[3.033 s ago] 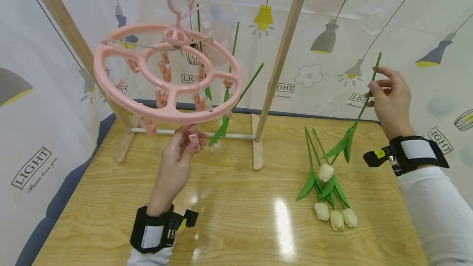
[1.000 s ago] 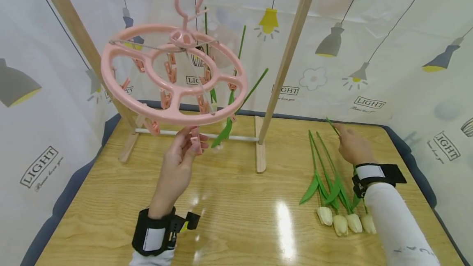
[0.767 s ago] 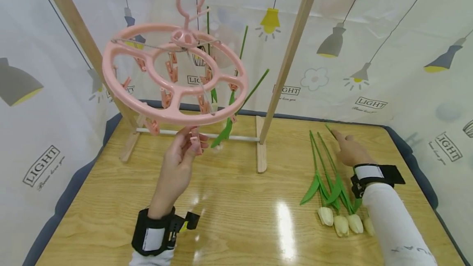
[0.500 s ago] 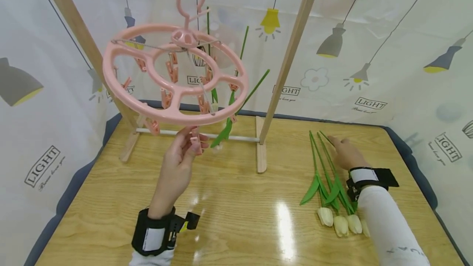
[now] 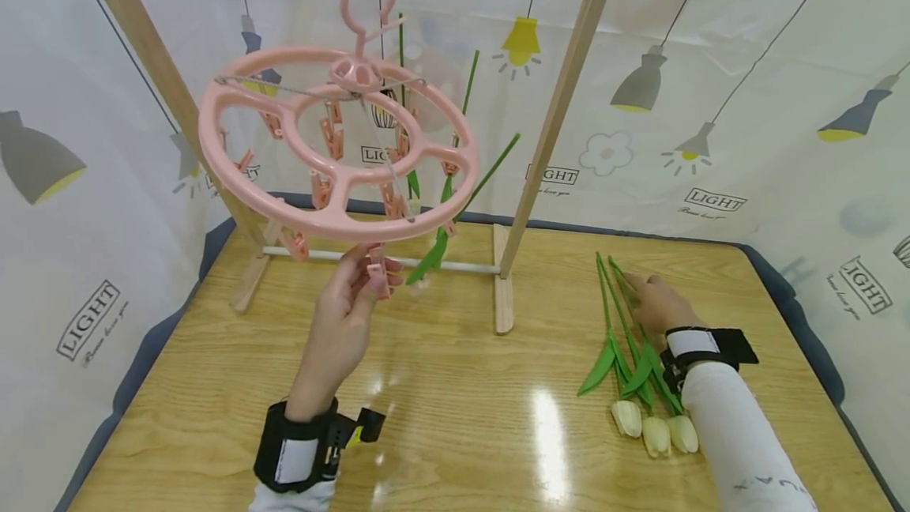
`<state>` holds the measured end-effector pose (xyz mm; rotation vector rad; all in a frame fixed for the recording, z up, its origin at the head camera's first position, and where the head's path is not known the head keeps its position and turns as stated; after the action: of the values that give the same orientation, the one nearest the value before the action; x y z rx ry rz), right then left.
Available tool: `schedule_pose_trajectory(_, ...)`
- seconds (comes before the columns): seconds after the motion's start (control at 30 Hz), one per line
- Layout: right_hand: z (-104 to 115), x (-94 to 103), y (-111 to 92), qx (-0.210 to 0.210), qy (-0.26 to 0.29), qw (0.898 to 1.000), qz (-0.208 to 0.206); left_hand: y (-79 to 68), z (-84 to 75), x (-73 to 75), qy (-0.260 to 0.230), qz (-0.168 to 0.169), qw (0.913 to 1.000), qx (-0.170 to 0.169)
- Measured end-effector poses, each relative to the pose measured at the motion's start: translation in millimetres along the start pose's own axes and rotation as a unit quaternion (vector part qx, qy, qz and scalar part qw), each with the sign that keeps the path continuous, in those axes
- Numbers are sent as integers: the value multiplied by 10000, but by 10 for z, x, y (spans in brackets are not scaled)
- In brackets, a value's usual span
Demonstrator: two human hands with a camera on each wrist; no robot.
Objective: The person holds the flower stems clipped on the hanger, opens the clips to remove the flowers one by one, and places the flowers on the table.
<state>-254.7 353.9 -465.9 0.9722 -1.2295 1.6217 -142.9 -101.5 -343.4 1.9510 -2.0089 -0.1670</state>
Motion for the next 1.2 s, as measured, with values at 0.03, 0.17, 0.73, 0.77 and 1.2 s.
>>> schedule_pose_trajectory(0.03,0,-1,-5,16,-6,10000,16,-2,6,0,0,-6,10000,-4)
schedule_pose_trajectory(0.17,-5,-14,-32,1,-9,10000,-16,-10,16,-3,13,-36,10000,-72)
schedule_pose_trajectory(0.73,-15,-48,-23,-370,58,9989,283,-28,-31,-23,-201,92,9997,50)
schedule_pose_trajectory(0.77,-13,-43,-30,-374,58,9988,297,-27,-39,-23,-211,115,9997,67)
schedule_pose_trajectory(1.2,-54,9,-48,-206,341,9987,332,42,47,-12,-452,216,9983,309)
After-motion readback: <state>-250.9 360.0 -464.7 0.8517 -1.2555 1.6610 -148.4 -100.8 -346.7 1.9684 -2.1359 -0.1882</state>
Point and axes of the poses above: each hand's wrist, its own y-axis towards the middle knuckle, its own x-axis out of the back of the hand, z = x × y, the point moved 3 cm from there along y, towards the middle knuckle, and after that the axes turned 1 degree about x, right-handed, at the moved point
